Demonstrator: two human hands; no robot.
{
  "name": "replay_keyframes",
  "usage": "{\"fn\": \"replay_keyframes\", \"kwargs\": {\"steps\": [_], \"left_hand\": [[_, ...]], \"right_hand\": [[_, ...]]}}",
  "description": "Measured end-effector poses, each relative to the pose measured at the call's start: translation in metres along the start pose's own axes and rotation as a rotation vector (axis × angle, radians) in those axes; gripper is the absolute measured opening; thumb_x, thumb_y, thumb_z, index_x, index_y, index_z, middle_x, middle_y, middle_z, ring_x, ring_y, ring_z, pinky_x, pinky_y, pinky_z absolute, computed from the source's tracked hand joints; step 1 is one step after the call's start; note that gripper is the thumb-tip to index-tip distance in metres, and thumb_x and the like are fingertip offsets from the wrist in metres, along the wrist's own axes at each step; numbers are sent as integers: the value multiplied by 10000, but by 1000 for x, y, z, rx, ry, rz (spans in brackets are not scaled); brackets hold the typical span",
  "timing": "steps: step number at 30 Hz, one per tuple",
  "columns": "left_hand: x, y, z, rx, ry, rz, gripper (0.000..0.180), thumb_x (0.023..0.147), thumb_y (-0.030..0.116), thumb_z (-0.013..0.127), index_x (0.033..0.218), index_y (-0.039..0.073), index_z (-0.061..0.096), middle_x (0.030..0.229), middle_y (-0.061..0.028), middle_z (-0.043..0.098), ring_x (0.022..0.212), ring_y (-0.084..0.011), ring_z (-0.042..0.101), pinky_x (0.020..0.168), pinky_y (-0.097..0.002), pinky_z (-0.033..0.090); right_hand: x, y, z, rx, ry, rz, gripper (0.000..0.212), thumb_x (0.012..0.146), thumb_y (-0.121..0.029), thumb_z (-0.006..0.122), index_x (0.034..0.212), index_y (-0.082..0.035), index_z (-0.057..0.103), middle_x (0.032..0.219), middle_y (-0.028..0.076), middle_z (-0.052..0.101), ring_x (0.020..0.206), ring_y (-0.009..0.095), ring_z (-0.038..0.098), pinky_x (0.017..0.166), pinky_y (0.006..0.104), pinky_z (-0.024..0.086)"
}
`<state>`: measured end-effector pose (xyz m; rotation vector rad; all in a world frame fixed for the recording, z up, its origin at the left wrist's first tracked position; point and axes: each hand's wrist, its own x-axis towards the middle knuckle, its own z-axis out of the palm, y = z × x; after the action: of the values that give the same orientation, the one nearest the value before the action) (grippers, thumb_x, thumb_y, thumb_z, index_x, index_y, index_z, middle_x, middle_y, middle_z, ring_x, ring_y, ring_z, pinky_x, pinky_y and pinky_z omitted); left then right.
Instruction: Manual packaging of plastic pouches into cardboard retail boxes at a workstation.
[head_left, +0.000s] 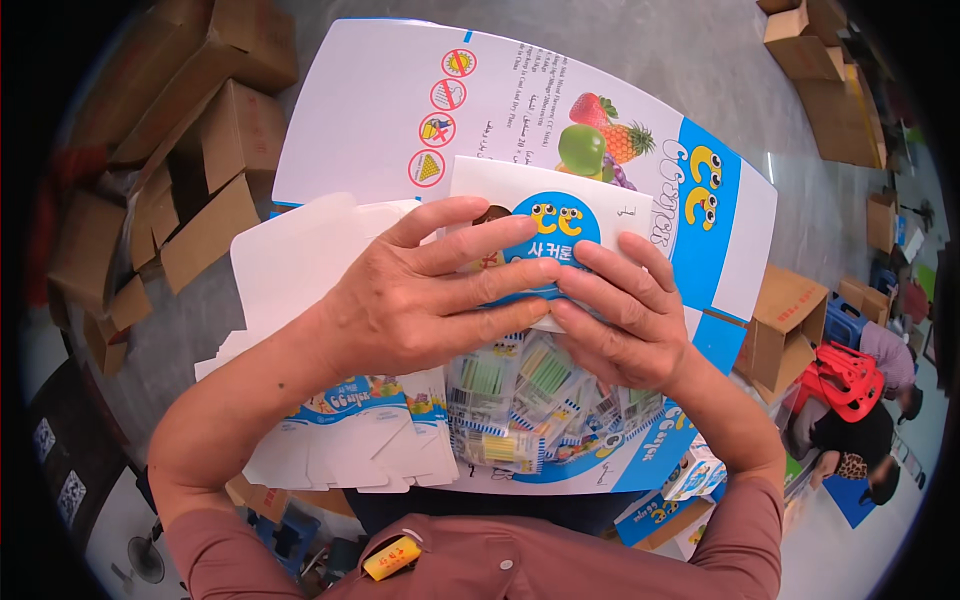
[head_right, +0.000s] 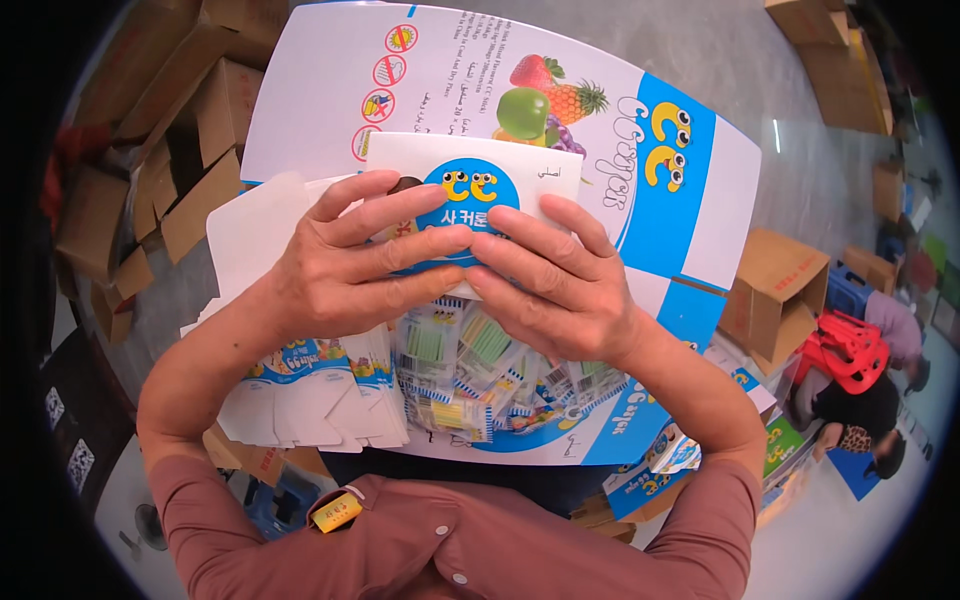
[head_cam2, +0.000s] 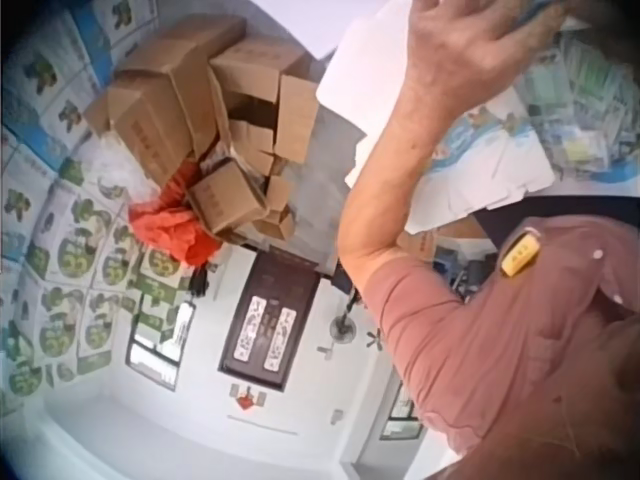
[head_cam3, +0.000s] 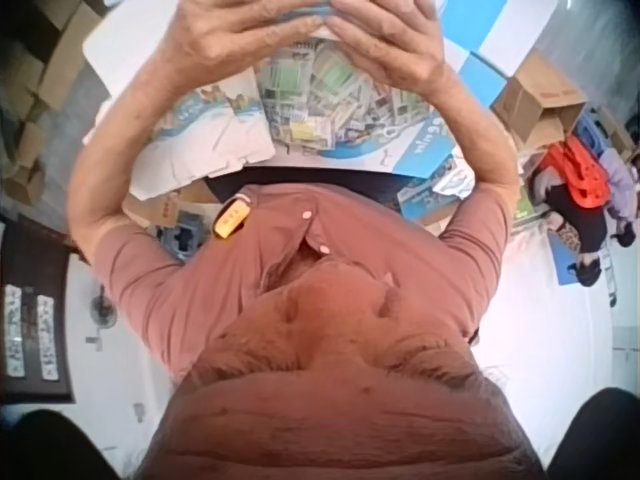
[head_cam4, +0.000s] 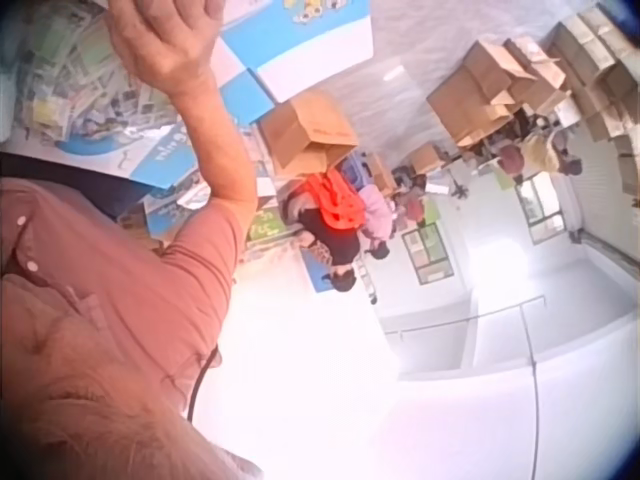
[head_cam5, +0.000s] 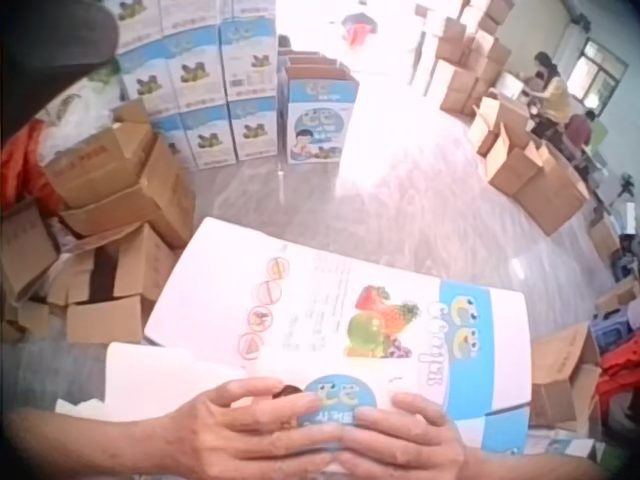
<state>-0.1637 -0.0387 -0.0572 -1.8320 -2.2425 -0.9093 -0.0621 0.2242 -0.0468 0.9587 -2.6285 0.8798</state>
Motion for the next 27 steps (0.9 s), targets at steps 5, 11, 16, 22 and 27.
{"fn": "replay_keyframes", "kwargs": {"steps": [5,11,16,22,27], "left_hand": [[3,8,-3,-99,16,-109,364,731,295,840,1069,228,723,1336,34,653,1313,-237,563,1176,-480,362],[6,5,-9,-156,-18,-106,382,728,278,848,1091,248,732,1306,21,676,1323,-274,552,1203,-615,282],[-2,3,5,-34,67,-33,389,714,261,850,1086,246,737,1265,31,695,1307,-270,562,1194,-698,234],[-2,2,11,-10,109,-20,327,731,196,831,1046,232,751,1198,34,723,1243,-238,602,1190,-703,236],[6,15,5,-104,97,-162,262,738,177,826,988,222,764,1183,29,728,1203,-218,616,1194,-694,241]], "right_hand": [[5,-4,-2,8,-23,53,372,824,-213,798,1175,-114,722,1314,116,665,1314,324,573,1160,528,354],[-1,-3,2,-8,-6,60,379,846,-272,784,1186,-119,717,1323,110,661,1311,321,576,1160,524,360],[-2,-3,3,-105,0,-12,362,863,-267,763,1190,-121,710,1333,101,654,1299,314,586,1162,527,368],[-3,0,11,-164,57,-43,333,852,-208,741,1172,-121,710,1323,95,659,1288,304,596,1156,528,381],[-1,-4,9,-139,55,-5,340,831,-190,742,1163,-122,712,1311,90,665,1277,298,604,1147,522,394]]}}
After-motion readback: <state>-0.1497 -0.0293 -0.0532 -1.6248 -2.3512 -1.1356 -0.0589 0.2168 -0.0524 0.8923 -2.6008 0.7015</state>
